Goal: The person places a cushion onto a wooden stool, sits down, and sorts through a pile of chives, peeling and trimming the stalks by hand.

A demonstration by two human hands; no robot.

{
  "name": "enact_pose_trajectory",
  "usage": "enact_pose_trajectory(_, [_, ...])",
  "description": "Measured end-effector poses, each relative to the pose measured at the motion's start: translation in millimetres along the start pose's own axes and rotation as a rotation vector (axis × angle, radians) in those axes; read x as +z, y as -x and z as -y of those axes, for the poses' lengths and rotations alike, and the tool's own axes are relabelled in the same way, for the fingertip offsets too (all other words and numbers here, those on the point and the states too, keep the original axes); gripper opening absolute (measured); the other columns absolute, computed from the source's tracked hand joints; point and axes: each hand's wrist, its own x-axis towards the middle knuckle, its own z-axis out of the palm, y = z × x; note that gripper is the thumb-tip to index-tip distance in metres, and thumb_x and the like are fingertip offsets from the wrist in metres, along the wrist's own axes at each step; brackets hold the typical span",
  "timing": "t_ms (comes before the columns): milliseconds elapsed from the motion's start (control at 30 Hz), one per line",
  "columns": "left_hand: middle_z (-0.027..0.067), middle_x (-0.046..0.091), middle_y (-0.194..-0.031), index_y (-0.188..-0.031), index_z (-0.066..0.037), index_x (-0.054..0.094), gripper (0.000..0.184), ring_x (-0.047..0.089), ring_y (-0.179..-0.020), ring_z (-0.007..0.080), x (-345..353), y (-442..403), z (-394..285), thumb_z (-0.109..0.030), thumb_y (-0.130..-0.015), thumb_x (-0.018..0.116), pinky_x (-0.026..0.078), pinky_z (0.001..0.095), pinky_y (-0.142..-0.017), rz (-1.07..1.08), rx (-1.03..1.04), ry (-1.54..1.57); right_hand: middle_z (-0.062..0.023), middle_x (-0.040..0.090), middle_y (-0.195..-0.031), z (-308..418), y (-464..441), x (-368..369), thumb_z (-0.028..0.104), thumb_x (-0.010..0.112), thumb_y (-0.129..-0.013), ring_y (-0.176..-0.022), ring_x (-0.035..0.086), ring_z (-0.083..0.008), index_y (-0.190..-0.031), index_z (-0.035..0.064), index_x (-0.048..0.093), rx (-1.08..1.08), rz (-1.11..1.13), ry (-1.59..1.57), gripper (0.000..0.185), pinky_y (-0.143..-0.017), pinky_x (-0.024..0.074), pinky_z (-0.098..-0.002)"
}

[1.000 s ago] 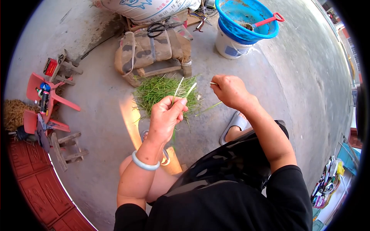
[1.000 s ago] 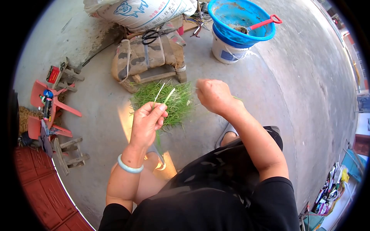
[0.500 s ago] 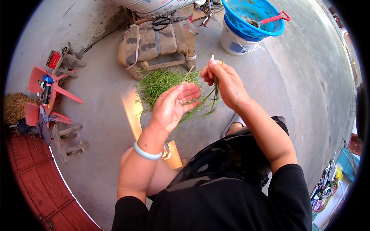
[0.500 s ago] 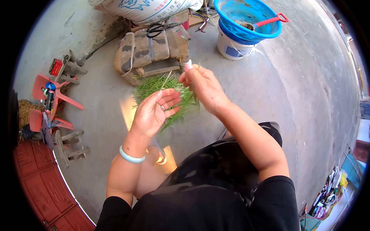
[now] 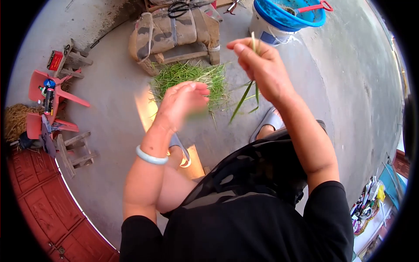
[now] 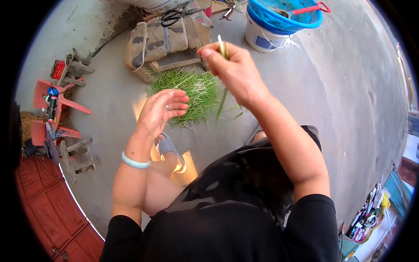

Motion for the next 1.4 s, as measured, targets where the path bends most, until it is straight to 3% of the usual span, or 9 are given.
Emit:
enact_pose_trajectory(167, [0.0083,0.064,-0.098,-0.11,0.0,0.061,0.029,0.06,-0.086,0.0159,-64,-23,62,-0.021,-0.094,0.048,0.05,0.0304,-0.078,-0.092,-0.318,-0.564,0.0059,0.046,-0.064,18,5,-33,0.033,0.045,-0.099,-0.058,0.036,-0.0022,-0.1,0.0059,0.065,-0.089,-0.006,0.174,0.034,-0.052,0.0292,-0.0184])
enact_pose_trajectory(267, [0.0115,0.065,-0.102,-0.115,-0.002,0.06,0.031,0.061,-0.089,0.0187,-100,-40,115,-0.021,-0.093,0.05,0.049,0.0318,-0.08,0.182,-0.328,-1.069,0.0059,0.044,-0.066,20,-5,-55,0.036,0.041,-0.1,-0.057,0.034,-0.0025,-0.104,0.0075,0.063,-0.071,0.058,0.335,0.037,-0.052,0.0286,-0.0187])
enact_pose_trajectory(567, [0.0185,0.06,-0.115,-0.122,-0.006,0.056,0.034,0.058,-0.104,0.0346,-117,-80,199,-0.016,-0.089,0.053,0.046,0.0407,-0.091,0.186,0.169,-1.363,0.0044,0.039,-0.06,-38,-52,-104,0.035,0.033,-0.101,-0.051,0.028,-0.0028,-0.111,0.0038,0.058,-0.048,0.066,0.289,0.041,-0.048,0.0228,-0.0199])
enact_pose_trajectory(700, [0.0166,0.062,-0.105,-0.106,-0.005,0.063,0.023,0.06,-0.096,0.0334,-136,-126,208,-0.01,-0.085,0.057,0.048,0.0398,-0.085,0.008,-0.038,-1.363,0.0036,0.039,-0.059,-124,-34,-129,0.032,0.033,-0.102,-0.051,0.029,-0.0041,-0.108,0.0026,0.058,0.105,-0.061,0.189,0.039,-0.049,0.0244,-0.0204])
enact_pose_trajectory(733, [0.0159,0.06,-0.093,-0.088,-0.005,0.065,0.011,0.059,-0.086,0.0368,-139,-138,209,-0.012,-0.082,0.058,0.049,0.0432,-0.079,-0.137,0.094,-1.22,0.0035,0.04,-0.059,-140,-26,-132,0.031,0.034,-0.102,-0.051,0.029,-0.0039,-0.108,0.0025,0.058,0.164,-0.094,0.148,0.038,-0.048,0.0241,-0.0206])
enact_pose_trajectory(800, [0.0133,0.06,-0.097,-0.092,-0.005,0.064,0.013,0.058,-0.09,0.0346,-147,-162,206,-0.011,-0.081,0.06,0.049,0.0405,-0.08,-0.274,0.051,-1.105,0.0034,0.04,-0.06,-162,-7,-145,0.031,0.034,-0.101,-0.051,0.027,-0.0035,-0.107,0.002,0.058,0.251,-0.117,0.144,0.038,-0.047,0.0224,-0.0203])
enact_pose_trajectory(1000, [0.0117,0.058,-0.11,-0.104,-0.004,0.06,0.026,0.061,-0.088,0.0288,-136,-209,193,-0.012,-0.079,0.064,0.049,0.0377,-0.079,-0.319,0.719,-1.585,0.0033,0.039,-0.061,-163,6,-157,0.031,0.034,-0.101,-0.049,0.022,-0.0033,-0.107,0.0012,0.058,0.324,-0.353,-0.005,0.038,-0.045,0.0193,-0.0195])
enact_pose_trajectory(1133, [0.0169,0.057,-0.113,-0.11,-0.006,0.056,0.032,0.06,-0.093,0.0354,-136,-213,208,-0.012,-0.079,0.063,0.049,0.0435,-0.079,-0.191,0.043,-1.519,0.0031,0.04,-0.061,-154,7,-153,0.031,0.035,-0.101,-0.048,0.022,-0.0032,-0.107,0.0011,0.058,0.322,-0.367,-0.013,0.038,-0.044,0.0196,-0.0196])
enact_pose_trajectory(1400, [0.01,0.058,-0.093,-0.105,-0.011,0.055,0.023,0.062,-0.083,0.03,-105,-148,207,-0.015,-0.083,0.058,0.052,0.0418,-0.067,0.089,0.261,-1.546,0.003,0.041,-0.061,-169,10,-159,0.032,0.036,-0.101,-0.049,0.024,-0.0031,-0.106,0.0011,0.058,0.304,-0.337,-0.105,0.038,-0.045,0.0206,-0.0194])
